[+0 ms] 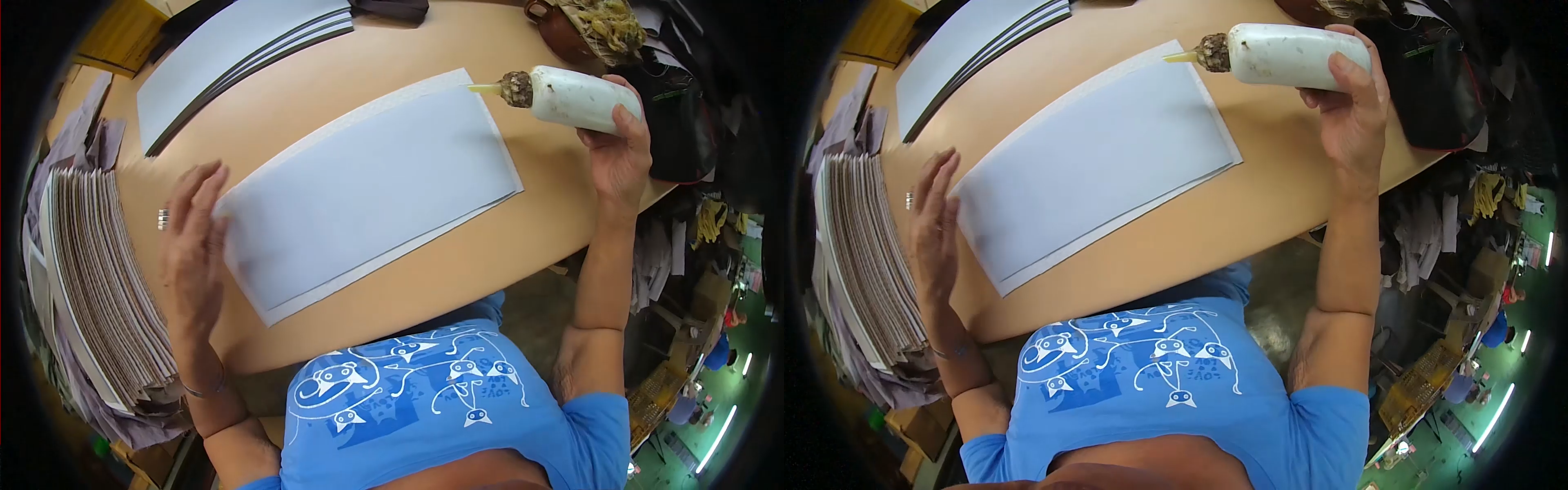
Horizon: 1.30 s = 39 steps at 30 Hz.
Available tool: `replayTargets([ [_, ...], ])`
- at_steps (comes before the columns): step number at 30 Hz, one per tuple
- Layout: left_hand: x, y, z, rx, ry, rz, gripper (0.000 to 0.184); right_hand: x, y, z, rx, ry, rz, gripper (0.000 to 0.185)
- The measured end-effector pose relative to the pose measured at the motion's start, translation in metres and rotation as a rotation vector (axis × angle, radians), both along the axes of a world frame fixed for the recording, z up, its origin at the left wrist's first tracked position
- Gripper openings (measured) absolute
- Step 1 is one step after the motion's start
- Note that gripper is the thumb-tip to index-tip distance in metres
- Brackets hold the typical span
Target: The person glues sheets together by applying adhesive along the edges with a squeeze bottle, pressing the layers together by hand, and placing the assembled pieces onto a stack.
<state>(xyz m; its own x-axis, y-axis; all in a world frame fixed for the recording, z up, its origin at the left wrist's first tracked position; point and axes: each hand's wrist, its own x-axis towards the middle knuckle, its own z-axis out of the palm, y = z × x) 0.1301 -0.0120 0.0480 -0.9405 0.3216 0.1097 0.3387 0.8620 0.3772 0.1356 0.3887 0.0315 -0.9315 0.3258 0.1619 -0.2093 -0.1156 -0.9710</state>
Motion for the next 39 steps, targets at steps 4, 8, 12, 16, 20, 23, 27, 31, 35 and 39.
replayTargets([
  [4, 0.001, 0.014, -0.015, -0.004, 0.095, -0.055, 0.039, -0.001, 0.012, -0.006, -0.108, -0.048, 0.064, 0.041],
  [8, -0.010, -0.002, -0.023, 0.464, -0.087, 0.042, 0.037, -0.001, 0.009, -0.013, -0.310, -0.117, -0.050, 0.036],
  [12, -0.014, -0.009, -0.024, 0.932, -0.320, 0.107, 0.033, -0.003, 0.029, -0.029, -0.527, -0.151, 0.037, 0.031],
  [16, -0.015, -0.010, -0.026, 1.092, -0.368, 0.154, 0.032, -0.006, 0.032, -0.030, -0.617, -0.165, 0.062, 0.034],
  [20, -0.017, -0.012, -0.025, 1.183, -0.437, 0.168, 0.029, -0.005, 0.031, -0.029, -0.652, -0.131, 0.099, 0.036],
  [23, -0.017, -0.012, -0.027, 1.226, -0.426, 0.198, 0.019, -0.005, 0.034, -0.031, -0.666, -0.125, 0.121, 0.039],
  [27, -0.020, -0.029, -0.038, 1.132, -0.379, 0.275, 0.009, -0.002, 0.042, -0.042, -0.642, -0.094, 0.077, 0.046],
  [31, -0.012, -0.018, -0.030, 0.600, -0.067, 0.082, 0.010, -0.004, 0.011, -0.021, -0.300, -0.057, -0.155, 0.043],
  [35, -0.001, 0.020, -0.015, 0.288, -0.044, -0.302, 0.035, -0.002, 0.014, -0.004, 0.007, -0.012, 0.021, 0.041],
  [39, 0.003, 0.048, -0.012, 0.009, -0.078, -0.438, 0.058, -0.003, 0.010, 0.005, 0.191, 0.014, -0.006, 0.042],
])
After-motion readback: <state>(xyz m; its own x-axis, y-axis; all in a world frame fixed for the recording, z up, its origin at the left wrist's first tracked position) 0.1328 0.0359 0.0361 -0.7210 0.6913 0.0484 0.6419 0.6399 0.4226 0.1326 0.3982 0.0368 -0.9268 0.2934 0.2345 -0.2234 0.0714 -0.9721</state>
